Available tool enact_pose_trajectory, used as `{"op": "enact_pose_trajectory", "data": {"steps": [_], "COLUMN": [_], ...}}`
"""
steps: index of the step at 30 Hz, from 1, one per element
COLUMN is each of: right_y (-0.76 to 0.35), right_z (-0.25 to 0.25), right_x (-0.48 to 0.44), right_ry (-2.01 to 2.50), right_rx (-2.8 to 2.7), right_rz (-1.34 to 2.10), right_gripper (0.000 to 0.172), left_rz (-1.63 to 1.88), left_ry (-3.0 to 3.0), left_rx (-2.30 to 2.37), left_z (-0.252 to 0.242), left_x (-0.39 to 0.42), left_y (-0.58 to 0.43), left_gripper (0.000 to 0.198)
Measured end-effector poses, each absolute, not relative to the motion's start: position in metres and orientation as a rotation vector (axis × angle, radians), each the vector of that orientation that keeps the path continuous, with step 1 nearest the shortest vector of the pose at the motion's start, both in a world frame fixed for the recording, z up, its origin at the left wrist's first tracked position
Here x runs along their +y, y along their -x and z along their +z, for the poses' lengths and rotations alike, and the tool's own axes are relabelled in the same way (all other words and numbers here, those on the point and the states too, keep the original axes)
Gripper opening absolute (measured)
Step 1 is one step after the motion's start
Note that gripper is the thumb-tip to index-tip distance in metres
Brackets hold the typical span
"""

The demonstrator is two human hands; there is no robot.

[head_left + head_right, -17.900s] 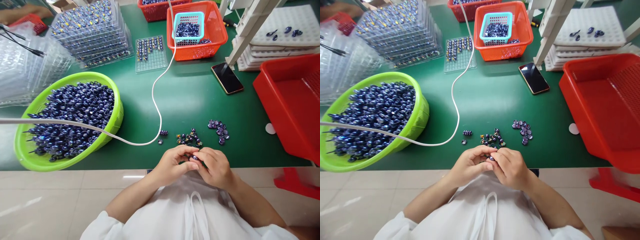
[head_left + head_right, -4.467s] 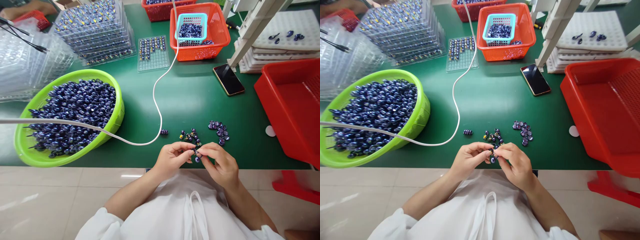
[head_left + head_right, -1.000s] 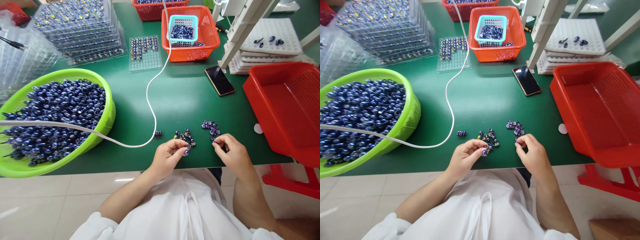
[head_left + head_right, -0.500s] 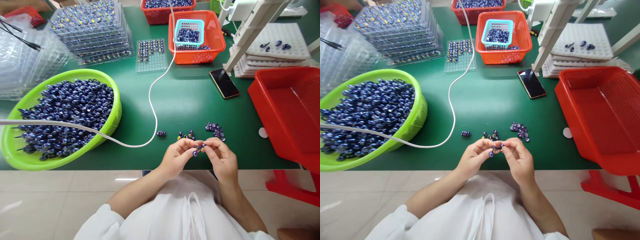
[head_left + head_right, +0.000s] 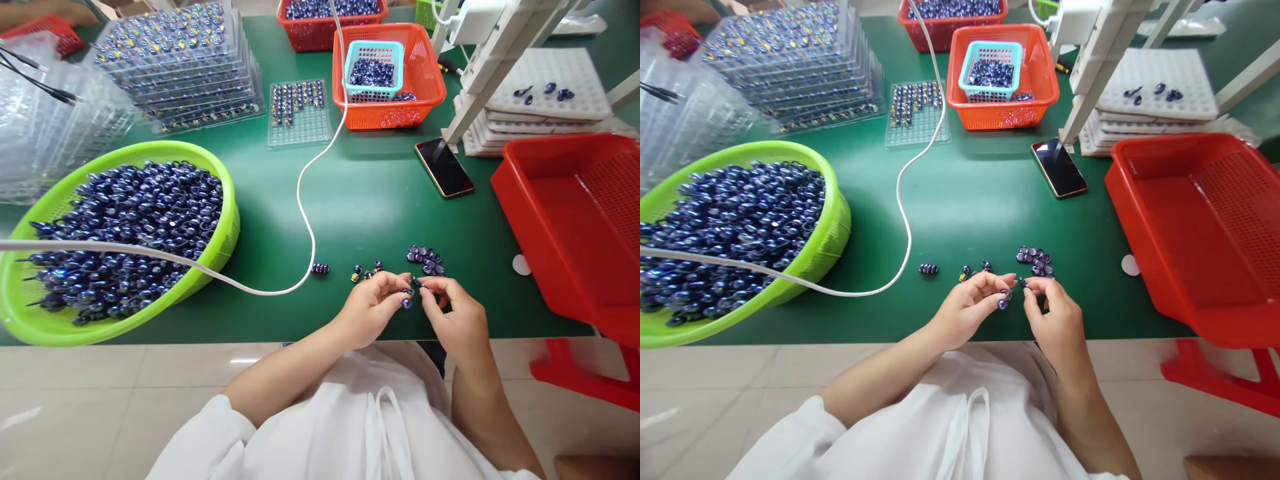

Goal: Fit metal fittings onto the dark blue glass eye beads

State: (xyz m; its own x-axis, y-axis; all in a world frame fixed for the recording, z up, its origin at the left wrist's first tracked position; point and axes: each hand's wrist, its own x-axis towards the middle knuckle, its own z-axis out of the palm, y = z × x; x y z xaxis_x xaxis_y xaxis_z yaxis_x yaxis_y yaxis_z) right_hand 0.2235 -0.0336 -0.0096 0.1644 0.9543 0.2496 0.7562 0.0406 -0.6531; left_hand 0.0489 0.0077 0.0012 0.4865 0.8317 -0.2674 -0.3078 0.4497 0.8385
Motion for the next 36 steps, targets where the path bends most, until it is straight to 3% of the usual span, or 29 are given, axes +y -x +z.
{"op": "enact_pose_trajectory", "data": {"steps": [7, 13, 25, 36], "right_y": [-0.210, -0.192, -0.175, -0.159], "right_z": [-0.009, -0.008, -0.002, -0.007], "right_x": [-0.045, -0.043, -0.040, -0.042], "right_ry": [1.505, 1.401, 1.282, 1.268], "right_rx": [-1.305, -1.481, -1.397, -1.178], "right_rz": [0.748, 0.609, 1.012, 1.033], "right_gripper": [0.003, 0.019, 0.006, 0.015], "left_rz": [0.827, 0.868, 0.946, 1.029], "left_ry": [-0.795, -0.663, -0.608, -0.784], "left_rx": [0.810, 0.860, 0.927, 1.136], "left_z": [0.008, 0.014, 0.002, 0.012], "left_x": [0.003, -0.002, -0.006, -0.013], "left_y": [-0.044, -0.028, -0.003, -0.008], "left_gripper": [0.025, 0.027, 0.015, 0.013]}}
